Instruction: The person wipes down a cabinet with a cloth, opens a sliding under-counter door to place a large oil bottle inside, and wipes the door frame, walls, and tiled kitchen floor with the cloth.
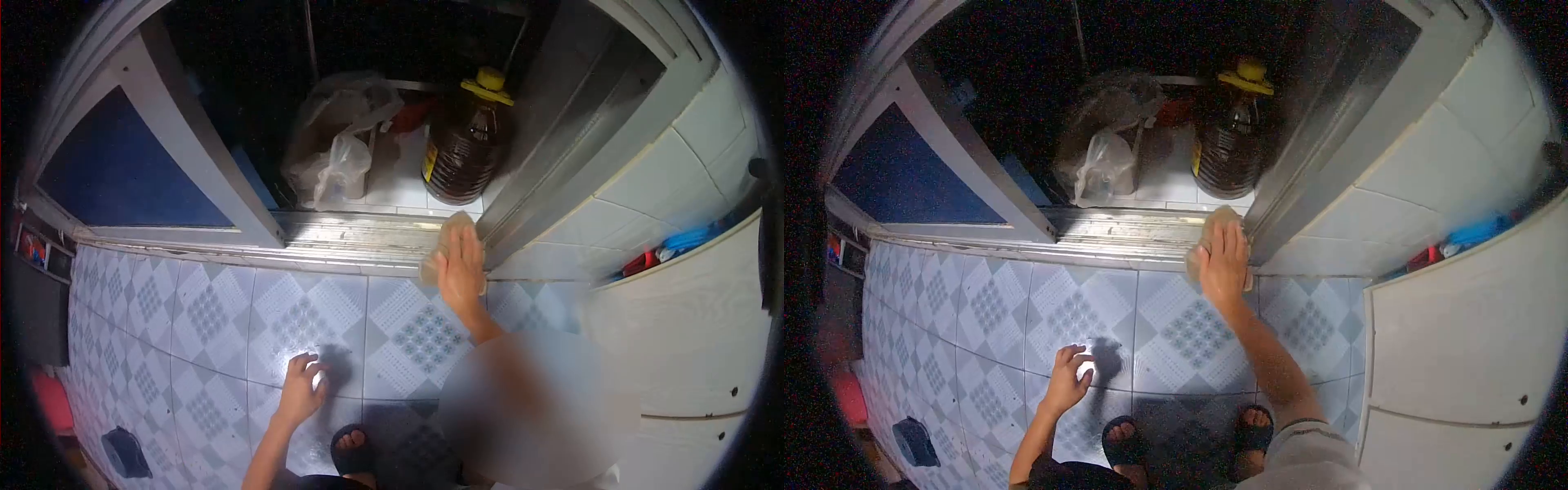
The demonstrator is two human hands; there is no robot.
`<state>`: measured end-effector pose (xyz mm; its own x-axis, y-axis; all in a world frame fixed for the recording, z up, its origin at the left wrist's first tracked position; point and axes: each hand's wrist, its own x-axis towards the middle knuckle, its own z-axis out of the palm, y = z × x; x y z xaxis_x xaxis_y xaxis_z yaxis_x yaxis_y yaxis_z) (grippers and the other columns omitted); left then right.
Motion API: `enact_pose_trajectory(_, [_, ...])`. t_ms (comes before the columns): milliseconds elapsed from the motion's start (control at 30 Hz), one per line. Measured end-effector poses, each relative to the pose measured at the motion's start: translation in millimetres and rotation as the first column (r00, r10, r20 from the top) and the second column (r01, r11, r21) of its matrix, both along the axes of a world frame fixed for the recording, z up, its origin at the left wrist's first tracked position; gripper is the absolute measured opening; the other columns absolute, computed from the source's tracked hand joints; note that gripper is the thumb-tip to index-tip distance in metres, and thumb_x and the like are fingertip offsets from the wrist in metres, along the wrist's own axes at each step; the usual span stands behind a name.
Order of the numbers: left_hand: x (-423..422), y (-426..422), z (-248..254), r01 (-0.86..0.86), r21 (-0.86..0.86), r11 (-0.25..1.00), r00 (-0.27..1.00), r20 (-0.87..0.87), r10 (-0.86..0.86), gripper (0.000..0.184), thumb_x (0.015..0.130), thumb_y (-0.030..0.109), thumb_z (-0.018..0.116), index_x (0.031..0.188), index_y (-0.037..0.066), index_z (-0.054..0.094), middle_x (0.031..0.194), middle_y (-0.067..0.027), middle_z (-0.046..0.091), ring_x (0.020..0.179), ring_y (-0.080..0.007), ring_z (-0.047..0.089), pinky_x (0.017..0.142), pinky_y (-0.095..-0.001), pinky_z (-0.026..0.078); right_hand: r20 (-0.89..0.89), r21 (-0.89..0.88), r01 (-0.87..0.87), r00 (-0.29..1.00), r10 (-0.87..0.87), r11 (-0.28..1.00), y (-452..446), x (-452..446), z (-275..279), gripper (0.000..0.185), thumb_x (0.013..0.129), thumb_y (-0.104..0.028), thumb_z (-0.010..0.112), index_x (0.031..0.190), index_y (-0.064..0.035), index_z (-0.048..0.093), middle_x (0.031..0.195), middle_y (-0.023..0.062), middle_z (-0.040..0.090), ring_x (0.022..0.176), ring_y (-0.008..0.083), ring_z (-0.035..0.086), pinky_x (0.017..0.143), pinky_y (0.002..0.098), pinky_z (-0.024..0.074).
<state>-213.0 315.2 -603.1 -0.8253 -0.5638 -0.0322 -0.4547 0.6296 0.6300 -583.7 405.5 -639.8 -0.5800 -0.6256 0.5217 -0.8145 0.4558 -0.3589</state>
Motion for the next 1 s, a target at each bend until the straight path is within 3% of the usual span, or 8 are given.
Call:
enact_pose_trajectory(167, [-5, -16, 2, -0.029, -0.011, 1.0, 1.0, -0.01, 0.029, 0.027, 0.074, 0.005, 0.065, 0.101, 0.005, 0.063, 0.115, -0.018, 0.055, 0.113, -0.0366, 0.047, 0.096, -0.0435, 0.041, -0.074, 0.028, 0.217, 0.974, -0.214, 0.976, -43, 12, -13, 0.057, 0.085, -0.029, 0.055, 0.129, 0.0043, 0.043, 0.126, 0.0298, 0.044, 0.118, 0.0425, 0.04, 0.1, 0.0508, 0.0285])
enact_pose_trajectory(233, [-8, -19, 3, -0.057, 0.009, 0.998, 0.998, -0.012, 0.057, 0.028, 0.073, 0.004, 0.065, 0.101, 0.004, 0.063, 0.115, -0.0177, 0.056, 0.112, -0.0352, 0.048, 0.096, -0.0422, 0.041, 0.112, 0.168, 0.201, 0.969, -0.221, 0.965, -72, 34, -19, 0.067, 0.083, -0.037, 0.057, 0.132, 0.0047, 0.041, 0.132, 0.0292, 0.042, 0.125, 0.0432, 0.036, 0.105, 0.054, 0.0252])
enact_pose_trajectory(367, [-20, -30, 3, -0.208, 0.076, 0.975, 0.975, -0.058, 0.212, 0.034, 0.074, 0.003, 0.064, 0.107, 0.003, 0.06, 0.117, -0.0192, 0.055, 0.113, -0.037, 0.048, 0.097, -0.0431, 0.04, -0.005, -0.074, -0.06, 0.998, 0.06, 0.995, -143, 102, -12, 0.053, 0.075, -0.028, 0.063, 0.118, 0.0021, 0.052, 0.123, 0.0231, 0.05, 0.112, 0.0389, 0.045, 0.097, 0.0508, 0.0336])
enact_pose_trajectory(567, [-51, -97, 27, -0.482, -0.16, 0.861, 0.835, -0.383, 0.396, 0.061, 0.078, 0.005, 0.062, 0.133, -0.003, 0.037, 0.133, -0.0236, 0.042, 0.126, -0.0389, 0.037, 0.107, -0.0438, 0.027, 0.048, -0.187, -0.357, 0.927, 0.371, 0.915, -147, 96, -27, 0.04, 0.066, -0.01, 0.063, 0.106, -0.004, 0.06, 0.116, 0.0118, 0.057, 0.108, 0.0309, 0.05, 0.093, 0.0437, 0.0388])
enact_pose_trajectory(733, [-126, -162, 104, -0.629, -0.428, 0.649, 0.659, -0.736, 0.153, 0.088, 0.076, 0.012, 0.071, 0.145, -0.002, 0.017, 0.147, -0.0283, 0.02, 0.137, -0.0405, 0.021, 0.112, -0.045, 0.017, 0.185, -0.107, -0.491, 0.845, 0.502, 0.865, -80, 81, -25, 0.035, 0.068, -0.006, 0.058, 0.102, -0.0065, 0.064, 0.108, 0.0095, 0.06, 0.102, 0.0297, 0.052, 0.091, 0.0419, 0.0413])
enact_pose_trajectory(800, [-148, -196, 124, -0.66, -0.517, 0.544, 0.635, -0.771, 0.038, 0.09, 0.077, 0.014, 0.07, 0.146, -0.001, 0.014, 0.147, -0.0311, 0.017, 0.136, -0.0438, 0.02, 0.111, -0.0475, 0.017, 0.492, -0.302, -0.2, 0.805, 0.332, 0.932, -72, 83, -27, 0.039, 0.07, -0.005, 0.058, 0.108, -0.0049, 0.062, 0.108, 0.0127, 0.06, 0.102, 0.0326, 0.052, 0.092, 0.0436, 0.0403])
enact_pose_trajectory(900, [-166, -238, 114, -0.742, -0.572, 0.35, 0.612, -0.791, 0.005, 0.09, 0.078, 0.013, 0.067, 0.147, -0.001, 0.01, 0.146, -0.034, 0.013, 0.134, -0.0469, 0.018, 0.11, -0.0493, 0.016, 0.485, -0.426, -0.2, 0.773, 0.409, 0.883, -128, 101, 21, 0.044, 0.071, -0.006, 0.058, 0.115, -0.003, 0.058, 0.113, 0.0174, 0.058, 0.105, 0.0357, 0.052, 0.096, 0.0446, 0.0382])
enact_pose_trajectory(1000, [-167, -241, 109, -0.736, -0.577, 0.354, 0.616, -0.788, -0.004, 0.089, 0.08, 0.012, 0.064, 0.147, -0.001, 0.007, 0.145, -0.0364, 0.009, 0.134, -0.0484, 0.017, 0.109, -0.0503, 0.017, 0.126, -0.192, -0.555, 0.804, 0.581, 0.809, -221, 113, 21, 0.047, 0.074, -0.013, 0.06, 0.12, -0.0031, 0.056, 0.12, 0.0208, 0.055, 0.117, 0.0374, 0.046, 0.103, 0.0482, 0.0321])
